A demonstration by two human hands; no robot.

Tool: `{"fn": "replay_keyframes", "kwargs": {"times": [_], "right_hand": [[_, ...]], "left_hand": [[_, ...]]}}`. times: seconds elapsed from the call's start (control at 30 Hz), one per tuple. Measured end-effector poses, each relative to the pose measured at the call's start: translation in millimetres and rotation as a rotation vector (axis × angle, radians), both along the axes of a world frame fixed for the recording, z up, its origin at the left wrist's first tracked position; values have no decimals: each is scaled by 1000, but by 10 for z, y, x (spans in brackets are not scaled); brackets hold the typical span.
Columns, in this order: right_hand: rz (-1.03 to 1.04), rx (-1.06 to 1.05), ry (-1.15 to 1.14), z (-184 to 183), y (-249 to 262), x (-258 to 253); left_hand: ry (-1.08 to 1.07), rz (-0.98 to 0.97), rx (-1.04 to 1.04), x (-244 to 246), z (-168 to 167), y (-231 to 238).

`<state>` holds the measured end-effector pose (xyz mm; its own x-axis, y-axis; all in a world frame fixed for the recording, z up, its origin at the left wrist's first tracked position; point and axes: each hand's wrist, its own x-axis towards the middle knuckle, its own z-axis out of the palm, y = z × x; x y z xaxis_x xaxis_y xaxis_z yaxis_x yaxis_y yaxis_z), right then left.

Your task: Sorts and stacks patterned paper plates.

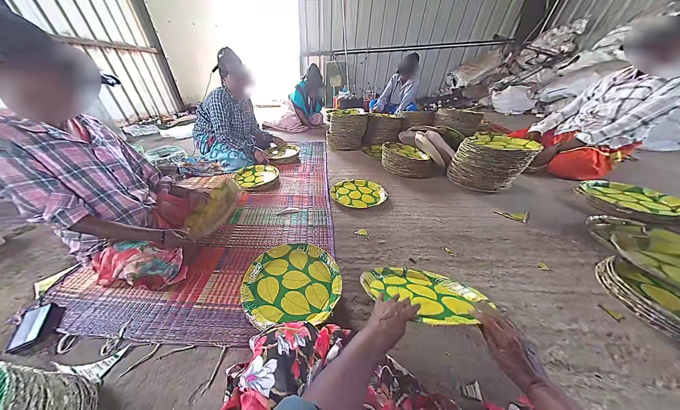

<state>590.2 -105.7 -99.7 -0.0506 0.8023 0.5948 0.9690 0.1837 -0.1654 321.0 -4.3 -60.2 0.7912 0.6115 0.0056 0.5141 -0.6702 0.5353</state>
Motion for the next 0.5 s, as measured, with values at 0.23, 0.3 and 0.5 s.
{"fn": "replay_keyframes", "kwargs": {"times": [0.23, 0.3, 0.5], "right_hand": [[-195, -213, 4, 50, -79, 42], [-255, -460, 39, 235, -99, -87], [-266, -652, -8, 174, -28, -81]], "left_hand": [[87, 348, 267, -1112, 1105, 272], [112, 429, 301, -1562, 1061, 386], [360, 410, -33, -2669, -189, 501]]}}
